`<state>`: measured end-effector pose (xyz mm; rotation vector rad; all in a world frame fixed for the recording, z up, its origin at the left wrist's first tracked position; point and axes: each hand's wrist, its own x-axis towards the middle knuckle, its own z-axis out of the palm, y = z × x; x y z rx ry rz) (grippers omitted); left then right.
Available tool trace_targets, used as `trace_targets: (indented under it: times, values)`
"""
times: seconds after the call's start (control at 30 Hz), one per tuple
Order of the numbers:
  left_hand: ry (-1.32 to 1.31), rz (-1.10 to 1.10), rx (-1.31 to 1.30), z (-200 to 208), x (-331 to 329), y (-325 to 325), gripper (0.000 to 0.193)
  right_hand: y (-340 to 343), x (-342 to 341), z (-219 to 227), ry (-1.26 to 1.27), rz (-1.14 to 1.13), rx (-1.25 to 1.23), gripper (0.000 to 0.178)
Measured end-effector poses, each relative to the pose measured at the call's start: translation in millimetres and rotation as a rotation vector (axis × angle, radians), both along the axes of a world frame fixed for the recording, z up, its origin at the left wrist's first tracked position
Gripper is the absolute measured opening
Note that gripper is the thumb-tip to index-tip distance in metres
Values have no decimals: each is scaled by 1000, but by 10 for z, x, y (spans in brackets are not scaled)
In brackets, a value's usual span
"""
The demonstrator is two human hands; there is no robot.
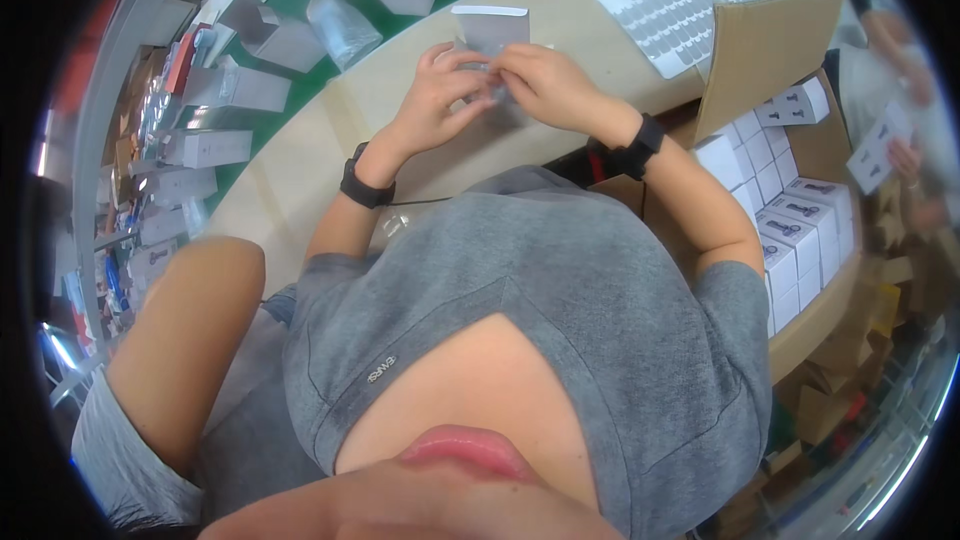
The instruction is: Unpacking electronic devices from a large box, inspecting them, and placing them into individual product boxes.
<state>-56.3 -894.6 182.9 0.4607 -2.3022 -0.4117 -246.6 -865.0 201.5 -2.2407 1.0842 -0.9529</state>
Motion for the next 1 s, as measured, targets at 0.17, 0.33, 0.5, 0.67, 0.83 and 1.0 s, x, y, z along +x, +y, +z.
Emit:
trace_targets:
  times: [0.17, 0.33, 0.5, 0.67, 0.83, 1.0]
  values:
    - [-110, 35, -25, 40, 44, -45, 13, -10, -99, -27, 224, 92, -158, 15]
    - [-324, 165, -193, 160, 46, 18, 16, 12, -77, 31, 340, 128, -214, 14]
    - [-228, 121, -261, 146, 123, -34, 18, 27, -152, 75, 339, 220, -270, 10]
    - [-191, 49, -174, 144, 145, -44, 15, 2, -262, 172, 339, 262, -79, 7]
    - [-143, 4, -132, 85, 142, -27, 13, -99, -77, 220, 624, 192, -132, 12]
    - [-128, -30, -94, 107, 151, 20, 13, -135, 161, 315, 847, 287, 14, 14]
